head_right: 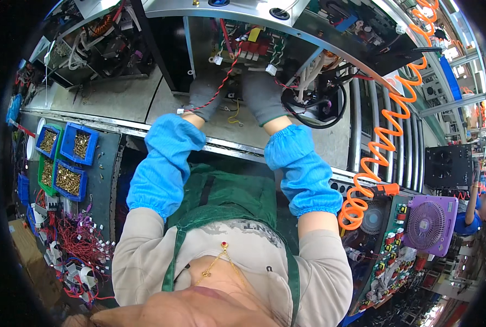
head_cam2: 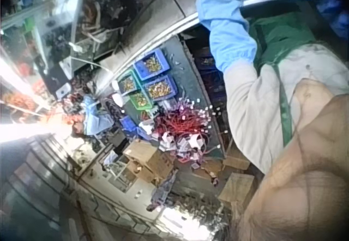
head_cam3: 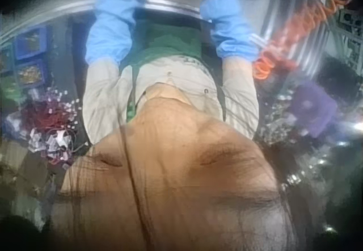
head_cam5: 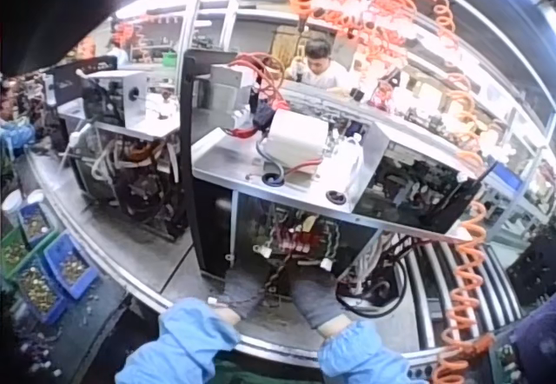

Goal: The person installs a green circuit board into a metal chassis, connecting red and black wires to internal components. They then use a pneumatic screwdriver to secure the board and other parts within the assembly, working in a factory setting with other workers visible in the background.

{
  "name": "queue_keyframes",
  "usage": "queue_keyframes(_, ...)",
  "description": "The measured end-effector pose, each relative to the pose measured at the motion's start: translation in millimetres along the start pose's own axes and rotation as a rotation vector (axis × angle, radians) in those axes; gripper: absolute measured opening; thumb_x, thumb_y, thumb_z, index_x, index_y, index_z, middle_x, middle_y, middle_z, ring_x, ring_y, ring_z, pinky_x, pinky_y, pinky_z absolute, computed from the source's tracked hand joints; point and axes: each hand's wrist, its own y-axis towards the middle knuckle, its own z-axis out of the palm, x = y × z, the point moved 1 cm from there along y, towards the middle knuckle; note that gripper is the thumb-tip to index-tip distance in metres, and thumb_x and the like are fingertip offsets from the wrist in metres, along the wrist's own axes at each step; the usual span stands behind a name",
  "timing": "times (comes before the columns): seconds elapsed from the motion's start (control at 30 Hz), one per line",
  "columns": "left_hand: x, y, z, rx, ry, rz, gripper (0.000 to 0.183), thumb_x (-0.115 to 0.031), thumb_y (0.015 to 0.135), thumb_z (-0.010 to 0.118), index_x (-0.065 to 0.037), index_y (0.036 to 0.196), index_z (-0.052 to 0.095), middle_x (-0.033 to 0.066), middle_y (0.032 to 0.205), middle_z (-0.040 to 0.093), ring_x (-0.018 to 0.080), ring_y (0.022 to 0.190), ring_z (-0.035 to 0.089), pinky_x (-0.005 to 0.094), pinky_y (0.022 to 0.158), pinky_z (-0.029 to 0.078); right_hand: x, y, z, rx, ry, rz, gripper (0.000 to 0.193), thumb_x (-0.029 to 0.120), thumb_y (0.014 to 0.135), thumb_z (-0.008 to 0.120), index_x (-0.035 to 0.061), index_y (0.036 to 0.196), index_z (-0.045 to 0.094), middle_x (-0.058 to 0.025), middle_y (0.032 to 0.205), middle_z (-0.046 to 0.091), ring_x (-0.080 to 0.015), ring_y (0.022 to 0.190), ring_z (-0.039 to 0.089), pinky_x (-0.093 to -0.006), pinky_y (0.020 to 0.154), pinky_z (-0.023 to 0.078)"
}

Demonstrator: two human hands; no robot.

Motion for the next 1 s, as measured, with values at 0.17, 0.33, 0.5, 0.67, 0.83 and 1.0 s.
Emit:
queue_keyframes(0.17,-8.1,-4.7,51.1,0.004,-0.257,-0.178,0.028,-0.023,0.082,0.061,-0.009,0.105,0.064,0.0159,0.098,0.065,0.0304,0.083,0.063,0.0406,0.071,0.050,-4.3,3.9,14.3,-0.197,-0.068,0.028,0.012,0.023,0.077,0.058,0.0140,0.082,0.062,-0.0100,0.065,0.061,-0.0275,0.057,0.062,-0.0411,0.045,0.048)
queue_keyframes(0.33,-20.5,-3.6,83.4,-0.072,-0.532,-0.224,0.024,-0.022,0.081,0.060,-0.004,0.097,0.065,0.0192,0.093,0.065,0.0317,0.084,0.063,0.0405,0.072,0.048,4.1,8.8,8.7,-0.270,-0.118,0.022,0.015,0.028,0.079,0.059,0.0145,0.074,0.063,-0.0099,0.063,0.060,-0.0279,0.056,0.061,-0.0408,0.044,0.048)
queue_keyframes(0.5,-6.8,-23.9,26.6,-0.108,-0.378,-0.250,0.028,-0.025,0.084,0.064,-0.004,0.102,0.065,0.0049,0.089,0.064,0.0148,0.079,0.058,0.0290,0.073,0.046,-3.9,3.5,11.2,-0.244,-0.079,-0.032,0.016,0.032,0.079,0.060,0.0162,0.082,0.063,-0.0106,0.065,0.060,-0.0292,0.056,0.061,-0.0405,0.045,0.048)
queue_keyframes(0.67,6.7,-35.5,-9.2,-0.261,-1.272,-0.823,0.024,-0.021,0.084,0.067,-0.004,0.101,0.064,0.0023,0.084,0.063,0.0110,0.072,0.057,0.0245,0.064,0.046,0.0,-3.2,-1.4,-0.319,0.105,-0.080,0.017,0.030,0.080,0.061,0.0176,0.091,0.062,-0.0104,0.069,0.060,-0.0301,0.060,0.061,-0.0396,0.049,0.049)
queue_keyframes(0.83,5.7,-34.7,-34.1,-0.162,-1.305,-0.808,0.024,-0.016,0.084,0.068,-0.005,0.104,0.063,0.0020,0.081,0.064,0.0100,0.066,0.058,0.0249,0.060,0.048,15.8,-7.4,-28.6,-0.350,0.264,-0.250,0.018,0.018,0.080,0.057,0.0147,0.097,0.063,-0.0076,0.103,0.060,-0.0267,0.079,0.063,-0.0376,0.060,0.050)
queue_keyframes(1.0,6.6,-35.7,-77.9,-0.143,-0.253,-0.029,0.022,-0.017,0.082,0.067,-0.007,0.101,0.064,0.0087,0.086,0.065,0.0241,0.075,0.065,0.0317,0.061,0.050,10.5,-0.5,-0.4,-0.002,0.242,-0.243,0.016,0.014,0.076,0.057,0.0129,0.091,0.062,-0.0114,0.078,0.063,-0.0309,0.066,0.062,-0.0419,0.055,0.048)
